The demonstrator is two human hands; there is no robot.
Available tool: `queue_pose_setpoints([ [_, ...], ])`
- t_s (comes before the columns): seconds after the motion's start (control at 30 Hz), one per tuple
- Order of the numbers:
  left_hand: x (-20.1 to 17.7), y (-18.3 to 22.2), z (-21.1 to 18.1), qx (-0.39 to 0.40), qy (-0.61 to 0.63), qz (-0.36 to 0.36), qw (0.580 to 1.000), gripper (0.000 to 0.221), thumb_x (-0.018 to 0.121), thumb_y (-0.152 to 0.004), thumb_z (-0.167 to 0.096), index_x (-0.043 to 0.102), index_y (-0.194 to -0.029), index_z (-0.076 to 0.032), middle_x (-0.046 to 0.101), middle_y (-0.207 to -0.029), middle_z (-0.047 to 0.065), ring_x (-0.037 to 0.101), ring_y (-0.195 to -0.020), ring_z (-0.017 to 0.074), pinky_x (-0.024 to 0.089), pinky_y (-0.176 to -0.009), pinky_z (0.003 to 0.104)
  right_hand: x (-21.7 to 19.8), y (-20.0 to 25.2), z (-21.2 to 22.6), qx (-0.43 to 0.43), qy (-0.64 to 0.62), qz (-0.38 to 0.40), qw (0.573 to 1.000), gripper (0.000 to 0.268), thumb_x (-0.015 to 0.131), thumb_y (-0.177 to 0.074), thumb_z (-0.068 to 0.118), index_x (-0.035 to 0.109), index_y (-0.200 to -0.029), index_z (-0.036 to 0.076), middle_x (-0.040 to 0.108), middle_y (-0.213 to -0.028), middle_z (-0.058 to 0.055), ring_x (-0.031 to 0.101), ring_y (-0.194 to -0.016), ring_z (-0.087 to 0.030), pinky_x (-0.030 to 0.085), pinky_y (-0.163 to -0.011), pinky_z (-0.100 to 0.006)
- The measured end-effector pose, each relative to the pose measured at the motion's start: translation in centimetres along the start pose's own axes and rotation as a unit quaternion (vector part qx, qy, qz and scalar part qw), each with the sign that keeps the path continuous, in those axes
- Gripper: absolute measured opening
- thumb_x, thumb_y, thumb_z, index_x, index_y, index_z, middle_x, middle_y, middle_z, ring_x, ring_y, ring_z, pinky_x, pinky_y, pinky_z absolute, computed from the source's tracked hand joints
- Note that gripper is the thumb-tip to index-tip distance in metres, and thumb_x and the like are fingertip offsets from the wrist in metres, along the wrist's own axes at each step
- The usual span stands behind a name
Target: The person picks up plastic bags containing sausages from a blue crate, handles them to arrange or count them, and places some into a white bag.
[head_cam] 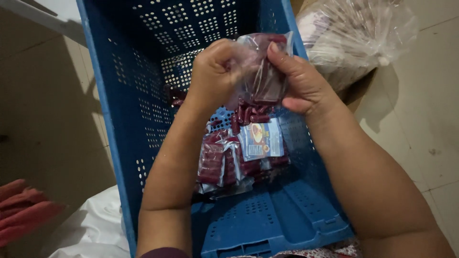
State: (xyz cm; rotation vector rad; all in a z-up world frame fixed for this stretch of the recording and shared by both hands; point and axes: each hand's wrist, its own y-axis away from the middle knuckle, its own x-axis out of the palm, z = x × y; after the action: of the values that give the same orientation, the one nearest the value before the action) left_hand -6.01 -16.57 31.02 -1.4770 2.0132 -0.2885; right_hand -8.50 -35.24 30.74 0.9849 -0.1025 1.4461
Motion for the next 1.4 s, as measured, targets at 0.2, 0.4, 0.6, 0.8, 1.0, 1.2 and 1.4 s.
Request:
queue_pose_setpoints([
  [0.2,0.5,0.7,-0.4,0.012,0.011,-0.031,0.999,0.023,0.068,-0.089,0.011,0.062,-0.084,-0.011,0.058,-0.082,0.001,0.052,-0.072,0.0126,0.044,-0.06,0.024,1.3,0.4,0.6,0.012,-0.047,0.057,0.997,0.079,0.066,-0.066,0.062,0.068,-0.124,0.007,0.073,-0.122,-0.016,0.071,-0.115,-0.031,0.057,-0.103,-0.058],
  [0.4,1.4,1.1,1.1,0.086,-0.112,-0.078,0.987,0.022,0.054,-0.088,0.015,0.047,-0.084,-0.006,0.049,-0.08,0.007,0.044,-0.071,0.0213,0.037,-0.061,0.036,-0.1,-0.9,-0.1,0.004,-0.079,0.082,0.993,0.06,0.063,-0.084,0.055,0.069,-0.121,0.008,0.075,-0.117,-0.016,0.072,-0.111,-0.031,0.057,-0.102,-0.056],
  [0.6,2.4,1.6,1.1,0.004,-0.122,-0.09,0.988,0.014,0.053,-0.099,-0.001,0.045,-0.088,-0.008,0.047,-0.081,0.005,0.041,-0.068,0.0186,0.037,-0.058,0.034,0.1,-0.6,0.0,-0.021,-0.053,0.027,0.998,0.05,0.061,-0.089,0.05,0.07,-0.12,0.013,0.075,-0.119,-0.014,0.073,-0.109,-0.032,0.06,-0.097,-0.059],
  [0.8,0.6,0.9,-1.6,-0.228,0.028,-0.057,0.972,0.013,0.072,-0.093,-0.018,0.059,-0.093,-0.014,0.058,-0.079,-0.002,0.05,-0.064,0.0101,0.045,-0.052,0.026,1.3,0.3,0.4,0.001,-0.049,0.033,0.998,0.068,0.044,-0.09,0.059,0.068,-0.125,0.006,0.072,-0.123,-0.021,0.07,-0.117,-0.036,0.056,-0.104,-0.06],
  [1.0,0.4,1.4,-0.6,-0.194,0.094,-0.076,0.973,0.027,0.072,-0.094,-0.005,0.053,-0.079,-0.018,0.054,-0.077,-0.003,0.049,-0.066,0.0089,0.047,-0.055,0.023,1.3,0.6,0.5,0.019,-0.029,0.092,0.995,0.082,0.046,-0.081,0.066,0.064,-0.133,0.005,0.068,-0.132,-0.022,0.066,-0.125,-0.037,0.052,-0.108,-0.063],
  [1.2,2.0,1.3,-1.2,-0.089,-0.083,-0.086,0.989,0.015,0.042,-0.098,-0.014,0.047,-0.085,-0.01,0.05,-0.083,0.006,0.047,-0.073,0.0212,0.044,-0.06,0.036,-0.4,-0.6,-0.7,-0.011,-0.012,0.062,0.998,0.04,0.077,-0.085,0.026,0.069,-0.118,0.006,0.076,-0.11,-0.012,0.075,-0.102,-0.026,0.062,-0.096,-0.049],
  [1.4,1.3,1.3,-1.0,-0.12,-0.054,-0.097,0.986,0.014,0.064,-0.091,-0.006,0.052,-0.09,-0.012,0.05,-0.081,-0.002,0.045,-0.067,0.0113,0.043,-0.057,0.024,-0.7,-0.5,-0.8,-0.04,0.02,0.076,0.996,0.047,0.081,-0.079,0.013,0.066,-0.123,0.003,0.076,-0.109,-0.013,0.075,-0.097,-0.027,0.064,-0.091,-0.05],
])
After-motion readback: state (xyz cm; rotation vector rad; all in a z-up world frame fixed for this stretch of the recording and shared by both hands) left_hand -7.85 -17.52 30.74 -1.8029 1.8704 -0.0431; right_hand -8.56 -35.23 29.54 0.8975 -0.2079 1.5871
